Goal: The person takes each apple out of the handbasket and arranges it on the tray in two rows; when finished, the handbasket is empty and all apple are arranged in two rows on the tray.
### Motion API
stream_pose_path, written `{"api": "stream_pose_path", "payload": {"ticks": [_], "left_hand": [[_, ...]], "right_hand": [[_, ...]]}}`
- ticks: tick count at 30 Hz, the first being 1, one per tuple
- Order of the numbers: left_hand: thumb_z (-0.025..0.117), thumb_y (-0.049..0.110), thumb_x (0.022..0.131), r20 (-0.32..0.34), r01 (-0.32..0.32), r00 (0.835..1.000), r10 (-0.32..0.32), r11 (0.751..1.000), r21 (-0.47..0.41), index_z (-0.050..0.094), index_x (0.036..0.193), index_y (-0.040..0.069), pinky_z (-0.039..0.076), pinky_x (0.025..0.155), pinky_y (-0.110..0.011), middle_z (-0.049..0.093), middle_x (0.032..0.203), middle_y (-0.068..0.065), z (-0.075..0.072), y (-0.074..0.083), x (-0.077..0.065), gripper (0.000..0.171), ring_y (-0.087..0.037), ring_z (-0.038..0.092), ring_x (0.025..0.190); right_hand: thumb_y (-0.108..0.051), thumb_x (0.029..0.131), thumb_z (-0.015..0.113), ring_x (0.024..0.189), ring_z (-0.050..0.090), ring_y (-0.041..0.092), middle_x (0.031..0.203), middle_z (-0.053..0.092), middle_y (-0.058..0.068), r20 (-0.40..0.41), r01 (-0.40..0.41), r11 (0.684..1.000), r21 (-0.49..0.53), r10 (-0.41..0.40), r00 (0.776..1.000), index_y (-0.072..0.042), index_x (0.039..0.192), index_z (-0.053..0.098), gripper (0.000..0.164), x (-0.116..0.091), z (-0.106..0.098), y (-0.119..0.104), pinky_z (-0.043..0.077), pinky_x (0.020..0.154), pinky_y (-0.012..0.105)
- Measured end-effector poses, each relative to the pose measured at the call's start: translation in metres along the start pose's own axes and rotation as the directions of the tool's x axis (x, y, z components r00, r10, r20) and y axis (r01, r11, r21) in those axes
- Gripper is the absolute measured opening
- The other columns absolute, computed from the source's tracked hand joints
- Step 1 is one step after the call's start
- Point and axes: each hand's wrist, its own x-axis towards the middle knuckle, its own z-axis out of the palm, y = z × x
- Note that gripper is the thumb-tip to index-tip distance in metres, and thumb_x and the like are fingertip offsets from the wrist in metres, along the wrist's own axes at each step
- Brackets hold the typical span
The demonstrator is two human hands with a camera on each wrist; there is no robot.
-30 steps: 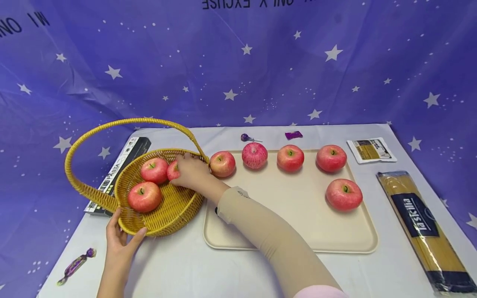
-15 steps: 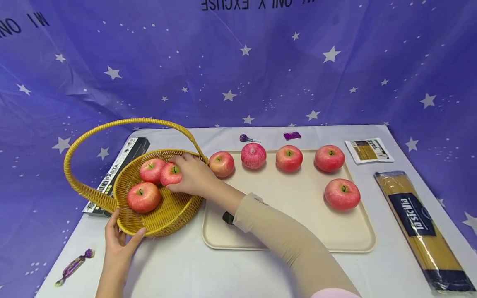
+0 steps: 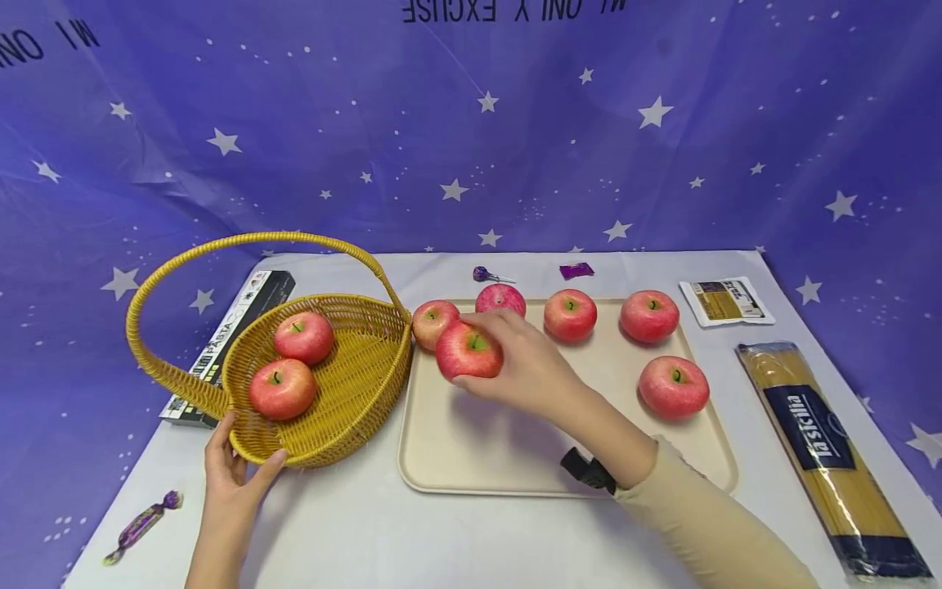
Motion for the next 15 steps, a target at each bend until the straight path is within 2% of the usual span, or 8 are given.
{"api": "stream_pose_path", "payload": {"ticks": [4,9,15], "left_hand": [[0.067,-0.004,0.086,0.005,-0.007,1.000,0.007,1.000,-0.002,0.010,0.154,0.023,0.022,0.112,-0.019,0.003,0.159,-0.007,0.000,0.001,0.001,0.093,-0.027,0.006,0.144],[0.067,-0.003,0.087,0.011,0.004,1.000,-0.004,1.000,0.012,0.009,0.154,0.025,0.024,0.111,-0.017,0.002,0.159,-0.005,0.000,0.001,0.000,0.093,-0.028,0.005,0.145],[0.067,-0.004,0.087,0.006,0.005,1.000,-0.005,1.000,0.010,0.009,0.154,0.024,0.024,0.111,-0.018,0.002,0.159,-0.004,-0.001,0.001,0.000,0.093,-0.027,0.006,0.144]], "right_hand": [[-0.041,0.072,0.084,0.106,0.055,0.025,0.129,0.053,0.008,-0.037,-0.084,0.995,-0.054,0.082,0.996,-0.018,0.137,0.053,0.075,-0.023,-0.022,0.036,0.051,0.086,0.047],[-0.044,0.074,0.082,0.117,0.050,0.033,0.128,0.054,0.016,-0.031,-0.196,0.973,-0.123,0.193,0.981,-0.012,0.135,0.053,0.075,-0.048,-0.036,0.075,0.044,0.094,0.057],[-0.053,0.074,0.078,0.121,0.047,0.040,0.128,0.054,0.021,0.030,-0.260,0.948,-0.183,0.270,0.962,-0.006,0.135,0.052,0.082,-0.064,-0.039,0.094,0.040,0.096,0.062]]}}
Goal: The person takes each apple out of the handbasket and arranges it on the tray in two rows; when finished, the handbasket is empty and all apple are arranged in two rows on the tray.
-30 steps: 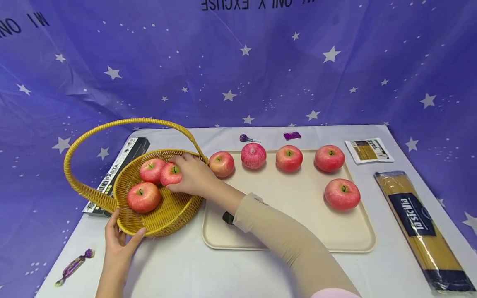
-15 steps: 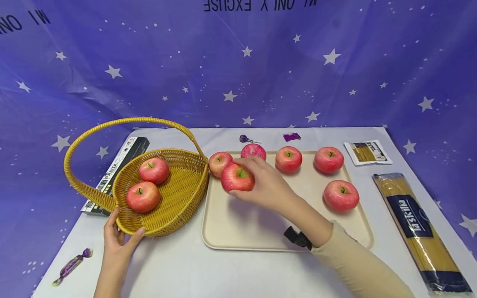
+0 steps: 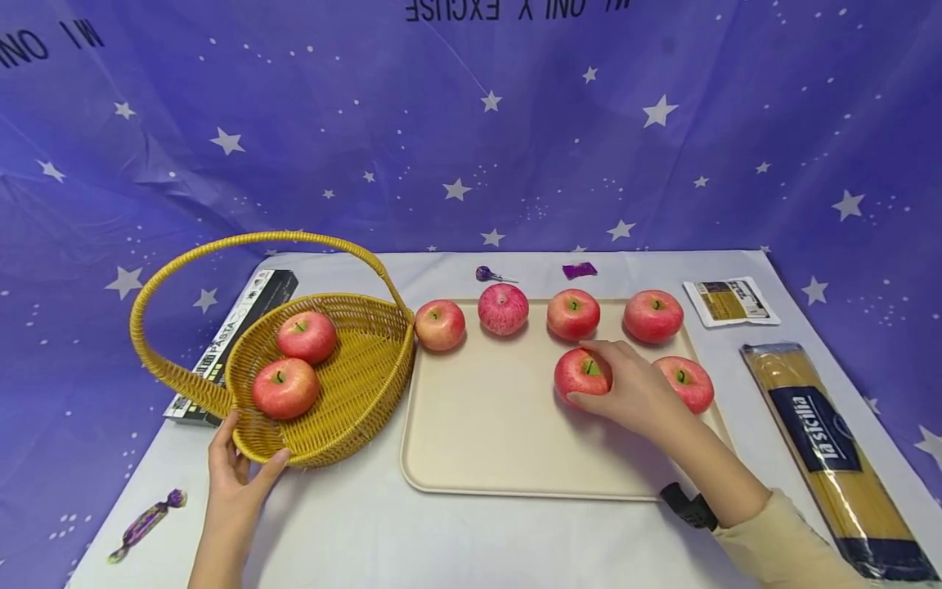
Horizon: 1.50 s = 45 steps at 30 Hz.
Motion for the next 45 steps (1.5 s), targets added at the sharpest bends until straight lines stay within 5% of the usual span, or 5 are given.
{"api": "stream_pose_path", "payload": {"ticks": [13,20,27,35,45], "left_hand": [[0.066,-0.004,0.087,0.008,-0.002,1.000,0.002,1.000,-0.012,0.009,0.154,0.025,0.022,0.113,-0.020,0.001,0.160,-0.005,-0.001,-0.001,0.001,0.094,-0.027,0.004,0.145],[0.067,-0.002,0.087,0.000,0.008,1.000,-0.008,1.000,0.000,0.009,0.154,0.026,0.025,0.110,-0.017,0.002,0.159,-0.005,-0.003,-0.001,-0.001,0.093,-0.027,0.006,0.145],[0.068,0.000,0.087,0.004,0.010,1.000,-0.010,1.000,0.001,0.011,0.154,0.027,0.024,0.111,-0.018,0.001,0.159,-0.005,-0.003,-0.002,-0.001,0.092,-0.027,0.005,0.145],[0.068,-0.001,0.087,-0.001,0.001,1.000,-0.001,1.000,0.002,0.010,0.154,0.026,0.023,0.111,-0.018,0.001,0.160,-0.007,-0.003,-0.003,-0.001,0.093,-0.027,0.005,0.145],[0.068,-0.003,0.086,0.000,-0.033,0.999,0.033,0.999,0.014,0.010,0.154,0.022,0.024,0.111,-0.016,0.004,0.159,-0.008,-0.001,-0.001,0.000,0.093,-0.029,0.008,0.144]], "right_hand": [[-0.054,0.075,0.077,0.120,0.047,0.037,0.129,0.051,0.019,0.061,-0.019,0.999,0.030,0.017,0.998,-0.004,0.138,0.047,0.085,0.003,0.012,0.001,0.040,0.098,0.060],[-0.054,0.078,0.074,0.128,0.034,0.039,0.138,0.043,0.018,-0.046,0.074,0.997,-0.003,-0.074,0.996,-0.008,0.140,0.044,0.083,0.011,0.012,-0.012,0.032,0.102,0.064],[-0.045,0.080,0.076,0.131,0.035,0.033,0.142,0.043,0.012,-0.090,0.189,0.980,0.063,-0.183,0.979,-0.010,0.140,0.046,0.075,0.028,0.020,-0.061,0.033,0.105,0.058],[-0.037,0.080,0.077,0.131,0.039,0.024,0.140,0.047,0.004,-0.073,0.381,0.908,0.173,-0.374,0.925,-0.016,0.140,0.047,0.070,0.062,0.058,-0.133,0.034,0.109,0.049],[-0.045,0.084,0.071,0.125,0.046,0.019,0.136,0.050,0.004,0.122,0.487,0.859,0.159,-0.506,0.854,-0.017,0.143,0.045,0.071,0.094,0.129,-0.216,0.039,0.106,0.035]]}}
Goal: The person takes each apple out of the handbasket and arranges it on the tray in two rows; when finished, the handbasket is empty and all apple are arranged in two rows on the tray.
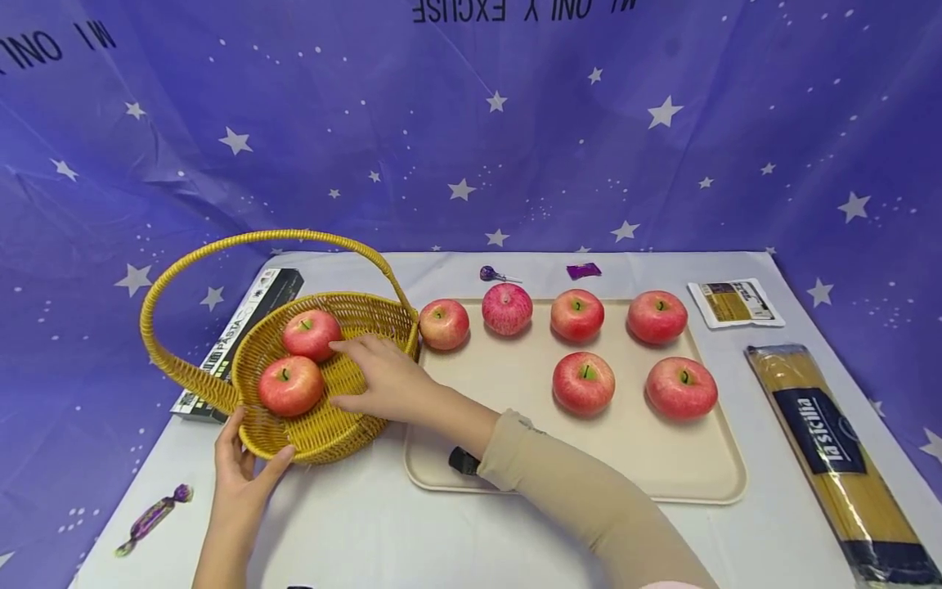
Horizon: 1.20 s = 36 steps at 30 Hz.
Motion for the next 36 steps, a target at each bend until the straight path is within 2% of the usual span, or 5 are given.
{"api": "stream_pose_path", "payload": {"ticks": [9,15,22,28,36], "left_hand": [[0.068,-0.002,0.087,0.000,-0.006,1.000,0.006,1.000,0.015,0.011,0.154,0.022,0.027,0.108,-0.013,0.006,0.159,-0.008,-0.001,0.001,-0.001,0.091,-0.030,0.010,0.144],[0.067,-0.004,0.086,0.004,-0.007,1.000,0.006,1.000,0.019,0.009,0.154,0.019,0.028,0.108,-0.014,0.006,0.158,-0.009,0.001,0.000,-0.001,0.092,-0.030,0.011,0.144],[0.067,-0.005,0.086,0.004,0.011,1.000,-0.011,1.000,0.002,0.008,0.154,0.021,0.026,0.111,-0.018,0.004,0.159,-0.008,0.002,0.001,-0.001,0.094,-0.028,0.008,0.144],[0.067,-0.006,0.086,0.002,0.012,1.000,-0.012,1.000,0.003,0.008,0.154,0.021,0.028,0.109,-0.017,0.006,0.159,-0.009,0.001,0.001,-0.001,0.094,-0.029,0.011,0.144],[0.068,-0.003,0.087,0.005,0.013,1.000,-0.013,1.000,0.003,0.010,0.154,0.022,0.030,0.107,-0.015,0.007,0.158,-0.010,0.000,0.001,-0.001,0.092,-0.029,0.011,0.144]], "right_hand": [[-0.058,0.077,0.073,0.120,0.051,0.021,0.139,0.046,0.005,0.102,-0.083,0.991,-0.103,0.094,0.990,-0.023,0.148,0.036,0.087,0.045,0.037,-0.037,0.050,0.093,0.037],[-0.061,0.077,0.071,0.114,0.054,0.020,0.138,0.044,0.005,0.141,-0.115,0.968,-0.222,0.148,0.979,-0.026,0.148,0.036,0.087,0.057,0.055,-0.048,0.055,0.080,0.033],[-0.063,0.073,0.073,0.100,0.056,0.015,0.125,0.048,0.003,0.105,-0.141,0.935,-0.326,0.184,0.977,-0.018,0.137,0.046,0.082,0.064,0.064,-0.049,0.054,0.066,0.026],[-0.054,0.070,0.080,0.084,0.060,0.013,0.105,0.052,-0.002,0.091,-0.120,0.941,-0.315,0.155,0.984,-0.015,0.124,0.048,0.074,0.063,0.065,-0.048,0.051,0.058,0.024],[-0.049,0.068,0.078,0.084,0.058,0.012,0.105,0.052,-0.002,0.091,-0.037,0.947,-0.319,0.070,0.993,-0.014,0.124,0.052,0.071,0.054,0.053,-0.045,0.051,0.063,0.022]]}}
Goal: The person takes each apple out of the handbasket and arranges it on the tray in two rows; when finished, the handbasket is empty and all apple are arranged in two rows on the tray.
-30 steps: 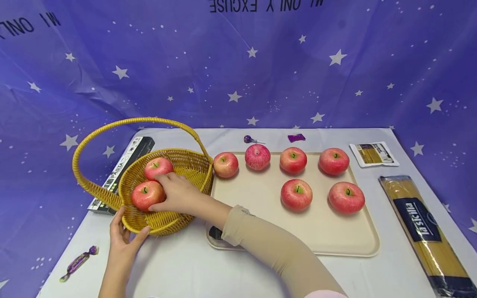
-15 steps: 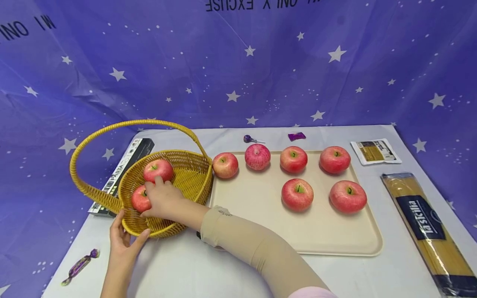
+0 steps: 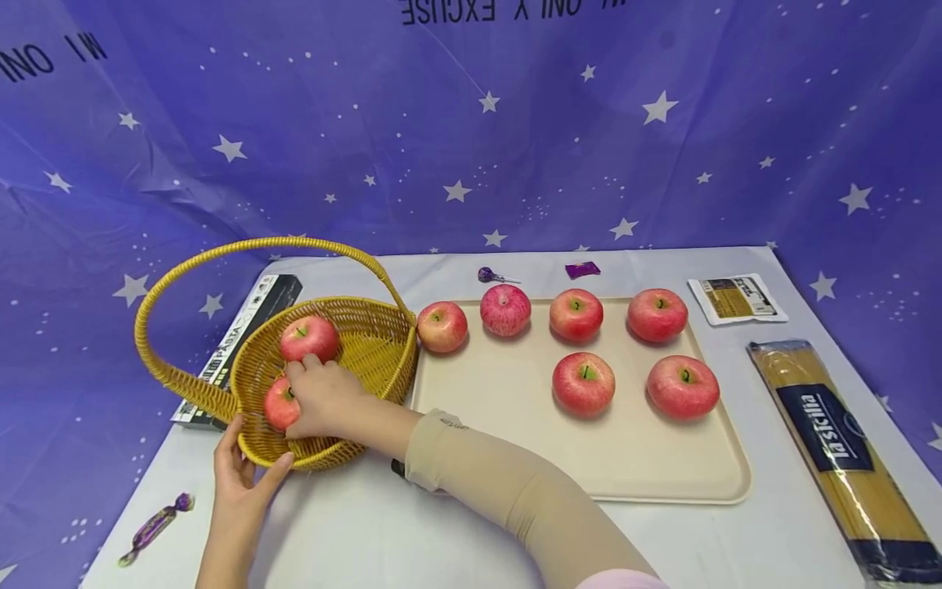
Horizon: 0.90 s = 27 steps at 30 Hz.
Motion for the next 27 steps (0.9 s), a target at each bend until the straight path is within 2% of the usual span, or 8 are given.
{"api": "stream_pose_path", "payload": {"ticks": [4,7,11,14,20,24,27], "left_hand": [[0.067,-0.004,0.086,-0.011,-0.006,1.000,0.006,1.000,-0.005,0.010,0.154,0.022,0.031,0.107,-0.015,0.008,0.158,-0.010,-0.002,-0.001,-0.001,0.092,-0.030,0.012,0.143],[0.067,-0.004,0.087,-0.007,-0.005,1.000,0.005,1.000,-0.005,0.009,0.154,0.022,0.029,0.108,-0.016,0.007,0.158,-0.011,-0.002,-0.001,-0.001,0.093,-0.031,0.010,0.144],[0.068,0.000,0.087,0.005,0.013,1.000,-0.013,1.000,0.007,0.008,0.154,0.024,0.026,0.110,-0.018,0.003,0.159,-0.009,-0.002,0.000,0.000,0.093,-0.028,0.007,0.145],[0.069,0.002,0.087,0.005,0.030,1.000,-0.030,0.999,0.012,0.009,0.154,0.025,0.026,0.110,-0.018,0.003,0.159,-0.008,-0.002,0.001,0.000,0.092,-0.027,0.006,0.145],[0.069,0.003,0.088,0.012,0.038,0.999,-0.039,0.999,0.012,0.009,0.154,0.026,0.026,0.110,-0.018,0.001,0.160,-0.008,-0.002,0.002,-0.001,0.092,-0.027,0.005,0.145],[0.069,0.004,0.088,0.014,0.043,0.999,-0.043,0.999,0.020,0.008,0.154,0.027,0.025,0.111,-0.020,0.000,0.160,-0.008,-0.002,0.002,-0.001,0.092,-0.027,0.004,0.145],[0.069,0.005,0.088,0.013,0.046,0.999,-0.046,0.998,0.031,0.007,0.154,0.027,0.023,0.112,-0.021,0.000,0.160,-0.007,-0.003,0.002,0.000,0.093,-0.027,0.004,0.145]], "right_hand": [[-0.049,0.069,0.078,0.091,0.057,0.013,0.113,0.052,-0.001,-0.062,0.049,0.996,0.080,-0.044,0.997,-0.014,0.132,0.049,0.077,-0.016,-0.023,0.009,0.052,0.073,0.023],[-0.047,0.069,0.079,0.097,0.056,0.013,0.116,0.052,0.001,-0.103,0.067,0.981,0.182,-0.049,0.993,-0.013,0.135,0.048,0.080,-0.037,-0.046,0.027,0.052,0.080,0.026],[-0.043,0.069,0.080,0.100,0.055,0.012,0.118,0.053,0.000,-0.129,0.009,0.956,0.293,0.030,0.991,-0.015,0.133,0.050,0.077,-0.072,-0.076,0.067,0.052,0.083,0.029],[-0.041,0.067,0.081,0.102,0.055,0.012,0.121,0.053,-0.002,-0.140,-0.065,0.943,0.326,0.116,0.983,-0.017,0.131,0.051,0.074,-0.099,-0.089,0.101,0.052,0.083,0.032],[-0.046,0.069,0.081,0.097,0.058,0.018,0.122,0.053,0.001,-0.092,-0.216,0.940,0.265,0.248,0.964,-0.014,0.130,0.051,0.075,-0.150,-0.087,0.154,0.052,0.085,0.041],[-0.044,0.071,0.081,0.098,0.058,0.021,0.120,0.054,0.005,-0.043,-0.270,0.936,0.225,0.287,0.957,-0.011,0.128,0.051,0.073,-0.171,-0.075,0.172,0.051,0.086,0.044],[-0.043,0.071,0.081,0.095,0.059,0.021,0.114,0.055,0.006,-0.029,-0.288,0.935,0.205,0.300,0.954,-0.010,0.128,0.051,0.072,-0.179,-0.067,0.180,0.052,0.083,0.046]]}}
